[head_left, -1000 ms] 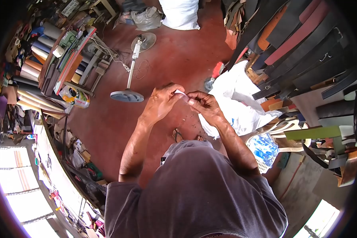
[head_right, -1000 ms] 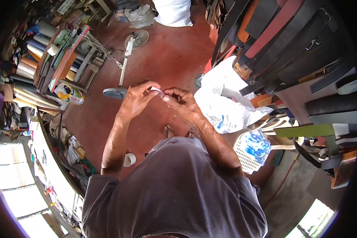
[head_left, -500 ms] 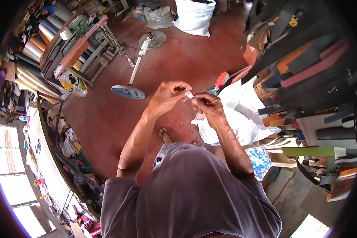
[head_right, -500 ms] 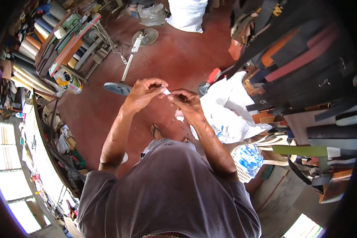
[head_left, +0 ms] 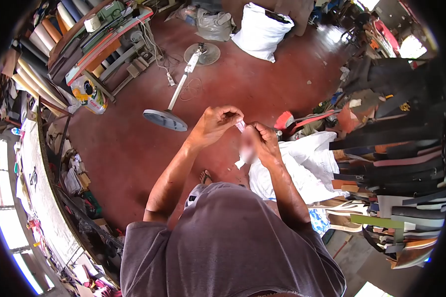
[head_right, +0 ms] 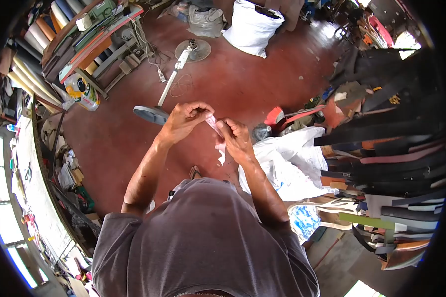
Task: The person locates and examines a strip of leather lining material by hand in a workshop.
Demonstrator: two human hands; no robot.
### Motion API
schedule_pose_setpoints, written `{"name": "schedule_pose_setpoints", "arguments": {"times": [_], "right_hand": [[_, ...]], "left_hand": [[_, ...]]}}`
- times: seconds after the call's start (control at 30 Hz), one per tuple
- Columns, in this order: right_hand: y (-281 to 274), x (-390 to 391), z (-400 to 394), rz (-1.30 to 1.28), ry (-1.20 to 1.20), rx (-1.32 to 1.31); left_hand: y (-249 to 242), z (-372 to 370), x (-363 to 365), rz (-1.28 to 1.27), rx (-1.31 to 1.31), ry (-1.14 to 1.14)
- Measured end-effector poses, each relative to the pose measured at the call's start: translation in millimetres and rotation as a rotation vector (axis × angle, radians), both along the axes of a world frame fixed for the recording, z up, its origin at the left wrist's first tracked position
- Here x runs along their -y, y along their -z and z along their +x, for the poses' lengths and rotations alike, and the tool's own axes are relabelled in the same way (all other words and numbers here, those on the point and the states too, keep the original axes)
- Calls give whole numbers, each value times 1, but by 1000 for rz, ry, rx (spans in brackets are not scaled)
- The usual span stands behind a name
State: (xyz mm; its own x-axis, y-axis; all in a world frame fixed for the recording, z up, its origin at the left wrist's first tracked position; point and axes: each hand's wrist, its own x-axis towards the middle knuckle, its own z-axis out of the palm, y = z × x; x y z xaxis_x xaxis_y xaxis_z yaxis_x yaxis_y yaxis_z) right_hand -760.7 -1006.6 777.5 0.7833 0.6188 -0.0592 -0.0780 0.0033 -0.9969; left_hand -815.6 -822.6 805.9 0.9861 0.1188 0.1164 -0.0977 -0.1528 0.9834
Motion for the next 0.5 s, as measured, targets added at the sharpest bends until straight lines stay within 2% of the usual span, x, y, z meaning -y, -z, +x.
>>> {"name": "schedule_pose_setpoints", "arguments": {"times": [0.07,0.13,0.27,0.37,0.5], "right_hand": [[-2,-21,1,-91,-5,36],[0,-42,4,-126,-23,98],[14,-73,10,-81,-12,134],[3,-86,18,-94,-86,-61],[-5,-105,30,-125,-48,-35]], "left_hand": [[-1,1,-23,104,-2,-26],[6,4,-43,91,34,-26],[12,8,-74,119,62,-40],[9,13,-93,157,90,-17],[9,27,-109,174,94,-7]]}}
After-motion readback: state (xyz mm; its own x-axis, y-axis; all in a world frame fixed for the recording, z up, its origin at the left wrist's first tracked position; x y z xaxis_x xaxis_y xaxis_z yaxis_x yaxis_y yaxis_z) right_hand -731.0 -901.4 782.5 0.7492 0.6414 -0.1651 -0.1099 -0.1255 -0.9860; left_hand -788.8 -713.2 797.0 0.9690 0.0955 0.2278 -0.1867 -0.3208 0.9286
